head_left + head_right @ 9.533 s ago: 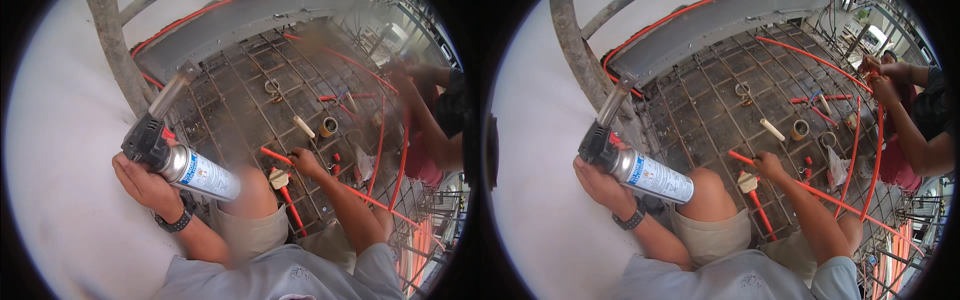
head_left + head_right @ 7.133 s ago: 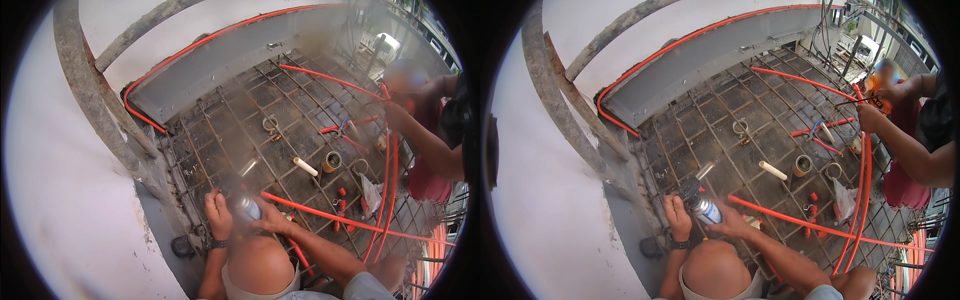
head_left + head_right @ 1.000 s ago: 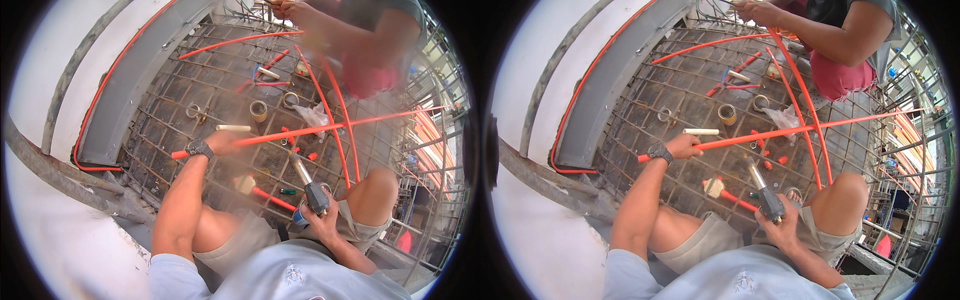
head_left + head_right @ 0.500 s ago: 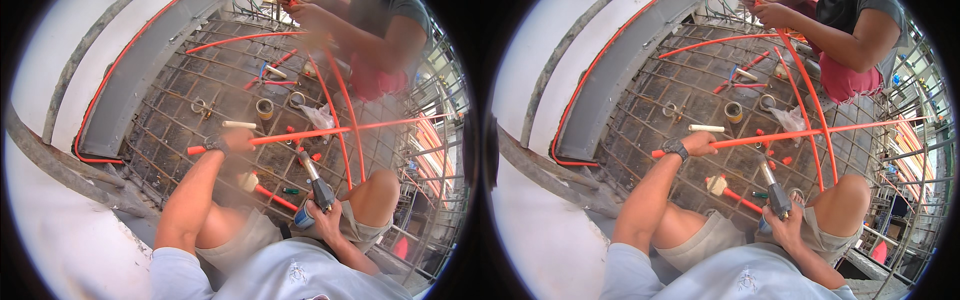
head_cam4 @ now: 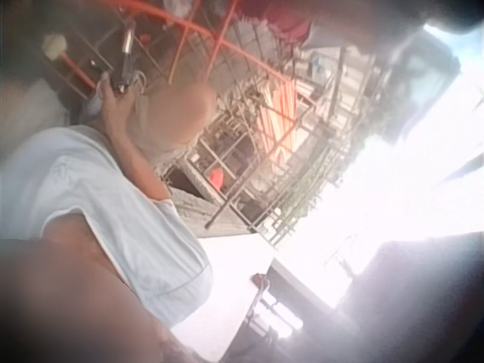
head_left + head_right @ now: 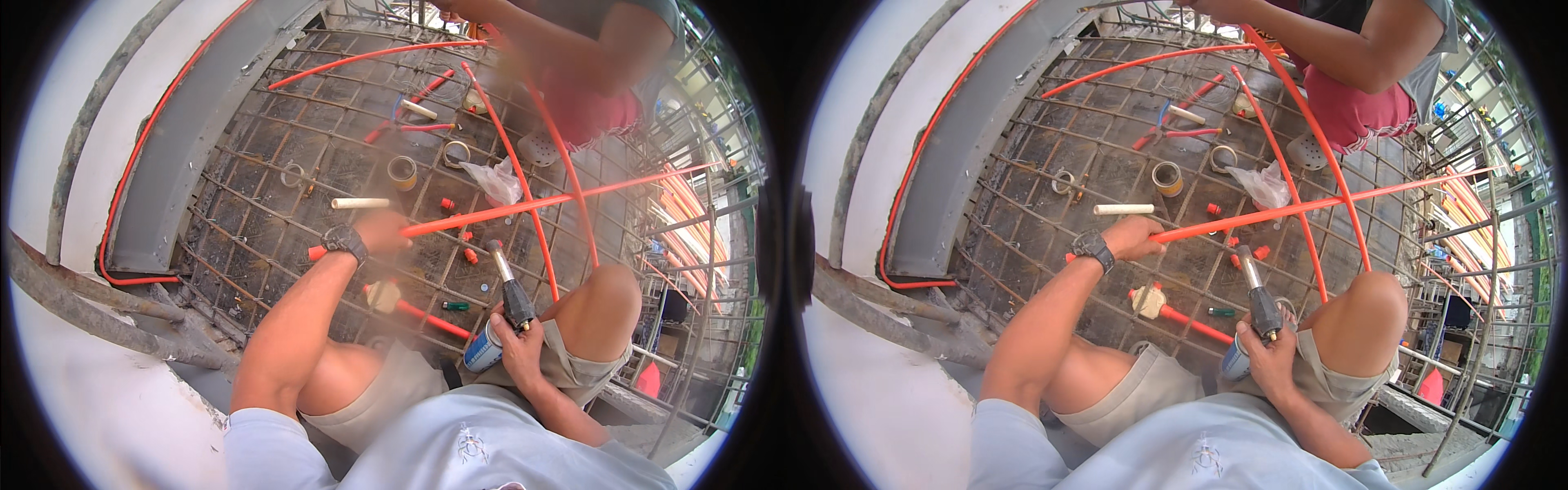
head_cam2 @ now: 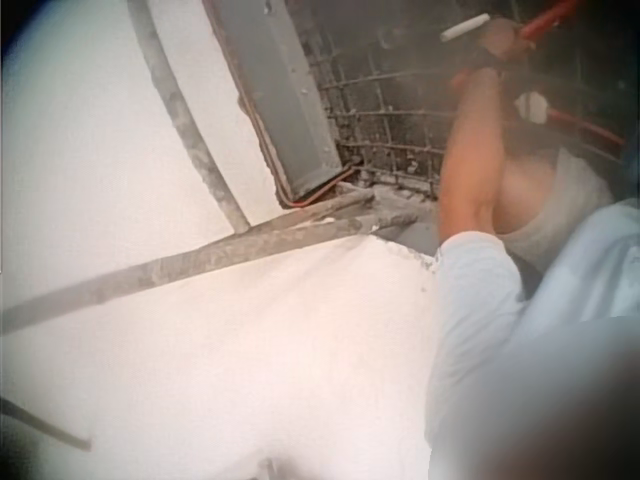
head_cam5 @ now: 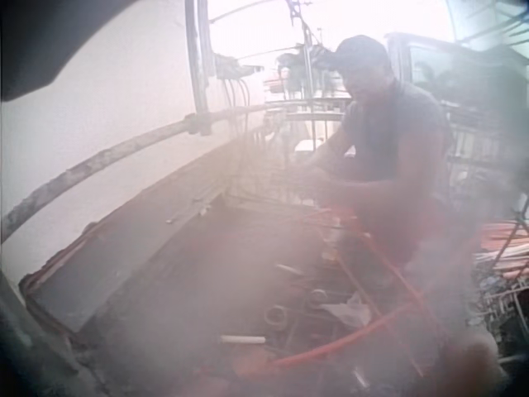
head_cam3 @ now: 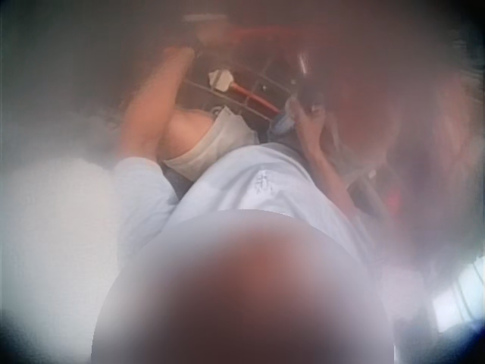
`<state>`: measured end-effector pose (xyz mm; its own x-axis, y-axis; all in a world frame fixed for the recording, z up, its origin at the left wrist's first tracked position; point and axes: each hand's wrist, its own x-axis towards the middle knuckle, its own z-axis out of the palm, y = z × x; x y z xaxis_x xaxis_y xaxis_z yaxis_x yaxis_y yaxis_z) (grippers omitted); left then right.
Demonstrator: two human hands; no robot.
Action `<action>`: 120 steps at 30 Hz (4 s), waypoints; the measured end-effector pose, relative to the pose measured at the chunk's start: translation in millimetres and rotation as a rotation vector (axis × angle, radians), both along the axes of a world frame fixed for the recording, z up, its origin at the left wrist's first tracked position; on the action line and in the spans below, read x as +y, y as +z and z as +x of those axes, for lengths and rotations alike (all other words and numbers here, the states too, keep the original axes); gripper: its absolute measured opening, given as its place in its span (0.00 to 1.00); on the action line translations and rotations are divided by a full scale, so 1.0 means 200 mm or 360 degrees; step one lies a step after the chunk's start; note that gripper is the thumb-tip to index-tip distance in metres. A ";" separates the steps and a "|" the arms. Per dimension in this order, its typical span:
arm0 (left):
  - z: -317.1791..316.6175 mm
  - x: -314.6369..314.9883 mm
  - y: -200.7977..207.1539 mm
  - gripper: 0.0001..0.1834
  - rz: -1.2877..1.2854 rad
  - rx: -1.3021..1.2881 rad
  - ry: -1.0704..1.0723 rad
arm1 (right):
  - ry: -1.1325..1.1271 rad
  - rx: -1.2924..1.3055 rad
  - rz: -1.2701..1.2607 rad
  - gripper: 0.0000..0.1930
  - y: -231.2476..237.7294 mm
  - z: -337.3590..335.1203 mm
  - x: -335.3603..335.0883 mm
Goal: The person uses a blowtorch to heat a red plastic pipe, then bends it into a curved shape and attaches a fitting. The person repeats this process with another section of pipe, heating and bending it to fit the layout.
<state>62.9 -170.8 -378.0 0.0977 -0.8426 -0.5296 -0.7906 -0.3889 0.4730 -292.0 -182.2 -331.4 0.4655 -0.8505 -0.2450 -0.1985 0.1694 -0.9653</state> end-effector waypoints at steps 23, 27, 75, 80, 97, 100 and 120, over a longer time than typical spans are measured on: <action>0.12 0.10 0.12 0.34 0.0299 0.1046 0.0738 | 0.0071 0.0188 0.0192 0.10 -0.11 0.03 0.06; 0.14 0.11 0.10 0.33 0.0360 0.1303 0.0948 | 0.0555 0.0304 -0.0323 0.10 -0.12 0.03 0.06; -0.10 0.11 -0.02 0.16 0.0029 0.0867 0.0547 | 0.0337 0.0305 0.0057 0.10 -0.11 -0.04 0.04; -0.11 0.09 -0.03 0.19 -0.0095 0.0769 0.0527 | 0.0288 0.0237 0.0074 0.11 -0.09 -0.04 0.04; -0.11 0.05 -0.07 0.21 -0.0165 0.0362 0.0422 | 0.0160 0.0257 0.0009 0.10 -0.09 -0.03 -0.01; -0.10 0.05 -0.05 0.21 -0.0084 0.0329 0.0229 | 0.0046 0.0199 0.0014 0.10 -0.10 -0.02 0.00; -0.09 0.05 0.00 0.20 -0.0016 0.0496 0.0021 | 0.0260 0.0222 -0.0103 0.11 -0.12 -0.02 0.02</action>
<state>45.5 -161.0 -377.7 -0.0572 -0.8477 -0.5274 -0.6018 -0.3923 0.6957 -295.7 -177.6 -355.8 0.5639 -0.7825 -0.2641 -0.3509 0.0625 -0.9343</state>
